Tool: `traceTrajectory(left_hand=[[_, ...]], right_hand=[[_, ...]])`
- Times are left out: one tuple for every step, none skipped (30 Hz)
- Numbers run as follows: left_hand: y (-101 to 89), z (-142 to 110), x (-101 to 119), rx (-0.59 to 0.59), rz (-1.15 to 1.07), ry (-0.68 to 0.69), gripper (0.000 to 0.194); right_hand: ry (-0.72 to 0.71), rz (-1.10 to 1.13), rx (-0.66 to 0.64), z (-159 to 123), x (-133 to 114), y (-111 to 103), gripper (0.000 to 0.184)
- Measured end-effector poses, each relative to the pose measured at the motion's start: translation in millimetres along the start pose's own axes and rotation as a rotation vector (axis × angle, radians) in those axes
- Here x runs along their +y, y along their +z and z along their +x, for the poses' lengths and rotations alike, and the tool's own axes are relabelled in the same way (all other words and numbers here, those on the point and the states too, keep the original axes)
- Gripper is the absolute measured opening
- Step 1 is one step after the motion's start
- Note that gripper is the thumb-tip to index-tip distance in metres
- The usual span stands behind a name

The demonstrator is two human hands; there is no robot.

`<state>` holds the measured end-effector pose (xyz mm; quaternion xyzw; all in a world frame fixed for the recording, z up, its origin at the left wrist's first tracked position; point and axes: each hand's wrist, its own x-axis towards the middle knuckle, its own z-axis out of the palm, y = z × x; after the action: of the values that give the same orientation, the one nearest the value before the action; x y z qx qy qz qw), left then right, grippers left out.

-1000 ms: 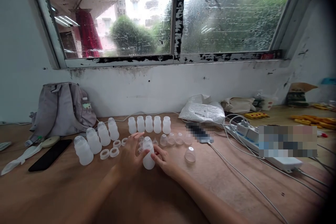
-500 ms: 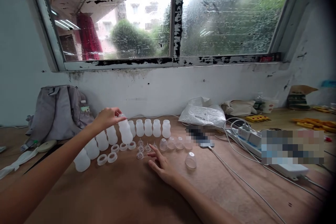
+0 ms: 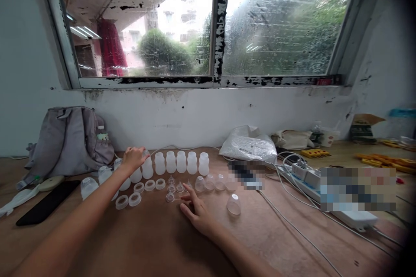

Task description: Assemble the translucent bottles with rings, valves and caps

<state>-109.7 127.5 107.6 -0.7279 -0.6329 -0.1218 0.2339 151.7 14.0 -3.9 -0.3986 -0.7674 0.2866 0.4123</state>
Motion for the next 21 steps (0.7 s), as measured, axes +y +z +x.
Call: traceTrajectory(left_hand=[[0.2, 0, 0, 0.006, 0.006, 0.003, 0.038], [-0.2, 1, 1, 0.010, 0.012, 0.005, 0.038], [-1.0, 0, 2, 0.012, 0.018, 0.004, 0.039], [-2.1, -1, 4, 0.025, 0.024, 0.001, 0.040], [-3.4, -4, 7, 0.054, 0.029, -0.006, 0.042], [-4.6, -8, 10, 0.098, 0.028, -0.012, 0.045], [-5.4, -15, 13, 0.149, 0.019, -0.015, 0.047], [-5.5, -24, 16, 0.196, 0.002, -0.009, 0.048], [-4.4, -36, 20, 0.231, -0.019, 0.001, 0.047], [-2.0, -50, 23, 0.240, -0.042, 0.020, 0.045], [1.8, -65, 25, 0.216, -0.055, 0.047, 0.041], [6.7, -80, 27, 0.187, -0.047, 0.057, 0.037], [12.4, -95, 29, 0.153, -0.031, 0.071, 0.035], [18.3, -109, 30, 0.122, -0.019, 0.086, 0.033], [23.7, -121, 30, 0.105, -0.014, 0.087, 0.031], [28.2, -130, 30, 0.092, -0.015, 0.087, 0.030], [31.5, -136, 30, 0.085, -0.023, 0.084, 0.028], [33.4, -140, 30, 0.082, -0.036, 0.079, 0.026], [34.1, -142, 31, 0.077, -0.050, 0.074, 0.024], [33.9, -142, 32, 0.074, -0.062, 0.065, 0.023], [33.2, -142, 33, 0.073, -0.071, 0.052, 0.022]], right_hand=[[0.003, -0.007, -0.006, 0, 0, 0, 0.052], [0.005, -0.013, -0.009, 0, -1, 0, 0.052], [0.006, -0.020, -0.010, 1, -1, 0, 0.051], [0.005, -0.028, -0.010, 1, -2, 0, 0.051], [0.001, -0.037, -0.008, 1, -2, 0, 0.050], [-0.005, -0.047, -0.005, 1, -3, 0, 0.048], [-0.014, -0.060, 0.001, 1, -3, 0, 0.045], [-0.025, -0.079, 0.009, 1, -3, 0, 0.040], [-0.040, -0.106, 0.017, 1, -3, 1, 0.035], [-0.059, -0.142, 0.024, 0, -4, 1, 0.030], [-0.083, -0.187, 0.022, -1, -5, 2, 0.026], [-0.110, -0.238, 0.009, -1, -7, 3, 0.025], [-0.139, -0.292, -0.013, -2, -9, 4, 0.025], [-0.166, -0.346, -0.042, -3, -12, 5, 0.027], [-0.187, -0.395, -0.070, -3, -14, 6, 0.029], [-0.200, -0.437, -0.094, -3, -16, 8, 0.032], [-0.205, -0.472, -0.112, -2, -17, 9, 0.035], [-0.204, -0.499, -0.123, 0, -18, 11, 0.037], [-0.200, -0.519, -0.130, 2, -18, 12, 0.039], [-0.196, -0.533, -0.137, 4, -17, 14, 0.039], [-0.196, -0.543, -0.146, 7, -16, 16, 0.039]])
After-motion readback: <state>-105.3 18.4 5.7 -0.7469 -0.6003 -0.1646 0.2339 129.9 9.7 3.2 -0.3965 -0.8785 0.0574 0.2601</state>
